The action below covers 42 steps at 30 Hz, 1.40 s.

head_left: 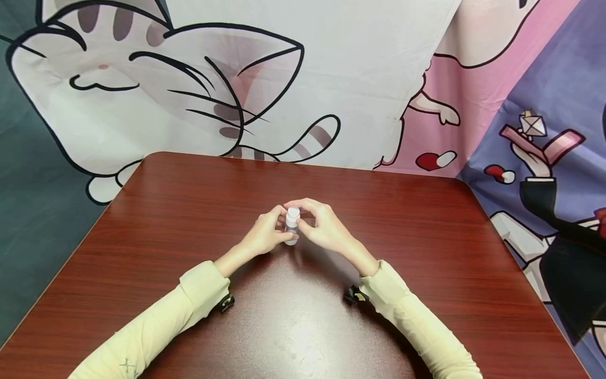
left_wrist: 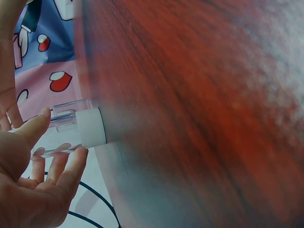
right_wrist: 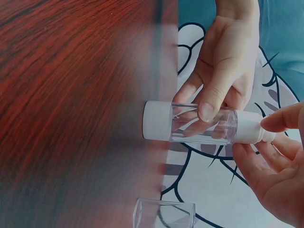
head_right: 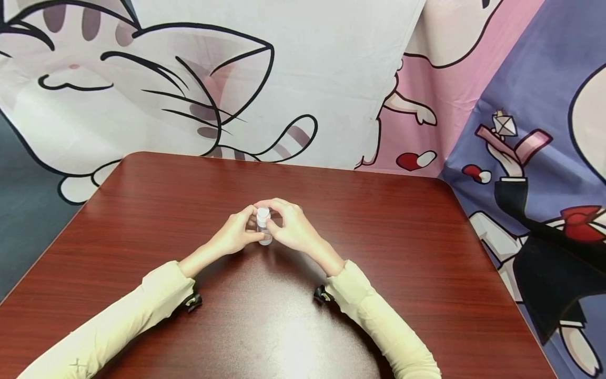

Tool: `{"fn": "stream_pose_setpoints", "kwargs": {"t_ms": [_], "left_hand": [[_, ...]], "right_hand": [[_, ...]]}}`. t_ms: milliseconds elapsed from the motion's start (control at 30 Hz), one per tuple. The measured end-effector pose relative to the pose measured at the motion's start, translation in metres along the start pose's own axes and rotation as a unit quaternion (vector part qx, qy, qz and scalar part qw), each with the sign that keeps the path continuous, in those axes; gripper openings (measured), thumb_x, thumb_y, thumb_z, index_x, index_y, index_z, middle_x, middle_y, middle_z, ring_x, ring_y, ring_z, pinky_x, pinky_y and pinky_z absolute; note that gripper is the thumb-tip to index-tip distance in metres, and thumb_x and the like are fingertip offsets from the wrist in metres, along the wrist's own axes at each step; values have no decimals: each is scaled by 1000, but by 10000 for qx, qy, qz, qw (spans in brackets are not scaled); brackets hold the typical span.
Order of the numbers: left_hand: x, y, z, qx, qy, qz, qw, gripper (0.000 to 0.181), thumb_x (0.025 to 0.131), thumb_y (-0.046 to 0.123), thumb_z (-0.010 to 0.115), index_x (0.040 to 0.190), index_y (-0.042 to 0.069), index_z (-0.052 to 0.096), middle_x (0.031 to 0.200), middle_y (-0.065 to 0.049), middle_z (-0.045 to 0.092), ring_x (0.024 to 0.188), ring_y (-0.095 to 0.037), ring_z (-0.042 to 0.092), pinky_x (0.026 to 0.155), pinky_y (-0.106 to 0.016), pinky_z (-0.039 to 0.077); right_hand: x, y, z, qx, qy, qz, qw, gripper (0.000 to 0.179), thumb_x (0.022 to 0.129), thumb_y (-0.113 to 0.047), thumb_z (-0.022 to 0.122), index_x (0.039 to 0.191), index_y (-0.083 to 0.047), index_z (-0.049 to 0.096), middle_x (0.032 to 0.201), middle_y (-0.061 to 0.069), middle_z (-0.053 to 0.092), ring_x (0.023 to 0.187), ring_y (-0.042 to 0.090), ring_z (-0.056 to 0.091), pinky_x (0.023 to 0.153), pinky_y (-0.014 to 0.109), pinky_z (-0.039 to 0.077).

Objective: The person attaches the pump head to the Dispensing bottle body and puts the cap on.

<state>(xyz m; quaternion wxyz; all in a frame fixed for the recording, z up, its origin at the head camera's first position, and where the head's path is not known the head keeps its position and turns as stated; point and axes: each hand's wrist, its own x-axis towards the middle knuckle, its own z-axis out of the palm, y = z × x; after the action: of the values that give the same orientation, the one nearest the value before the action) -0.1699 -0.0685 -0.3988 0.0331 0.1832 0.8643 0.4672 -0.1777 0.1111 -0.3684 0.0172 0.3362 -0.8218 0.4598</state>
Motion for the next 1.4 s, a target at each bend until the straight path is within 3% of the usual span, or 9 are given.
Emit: {"fn": "stream_pose_setpoints", "kwargs": {"t_ms": [200,400,733,1000,1200,1400], "left_hand": [[0,-1,0,28,27,22,10000,41,77,11,80,105,0,51,99,-18,69,91,-28,69,78,-35,57],[0,-1,0,-11,5,-26,10000,42,77,11,80,105,0,51,98,-17,69,91,-27,69,78,-34,57],[1,-1,0,4,-20,-54,10000,43,77,12,80,106,1,51,98,-15,69,90,-25,68,78,-33,57],[1,-1,0,16,-3,-40,10000,43,76,11,81,106,1,51,98,-15,69,91,-26,68,78,-34,57],[0,-1,0,-14,52,75,10000,42,76,10,80,105,1,51,97,-16,69,91,-28,69,77,-34,57],[-1,-1,0,50,86,79,9999,42,76,11,81,104,2,51,95,-15,69,89,-27,68,75,-35,56]], "right_hand": [[0,1,-1,0,-17,61,10000,35,87,4,59,121,-3,62,118,10,66,101,18,67,86,25,55],[1,0,1,172,-63,165,9997,35,86,6,60,121,1,61,116,15,67,101,25,68,89,33,55],[1,-37,-7,276,-226,161,9992,31,86,11,58,117,12,58,114,26,65,104,36,66,93,39,53],[2,-2,2,335,-142,211,9991,32,88,5,63,119,3,60,114,19,67,102,29,68,92,36,54],[2,4,2,303,-75,119,9994,31,86,3,66,117,-2,63,110,12,70,97,21,69,87,28,55],[1,4,4,240,135,115,9996,31,84,5,67,115,0,63,108,14,70,97,22,69,87,26,55]]}}
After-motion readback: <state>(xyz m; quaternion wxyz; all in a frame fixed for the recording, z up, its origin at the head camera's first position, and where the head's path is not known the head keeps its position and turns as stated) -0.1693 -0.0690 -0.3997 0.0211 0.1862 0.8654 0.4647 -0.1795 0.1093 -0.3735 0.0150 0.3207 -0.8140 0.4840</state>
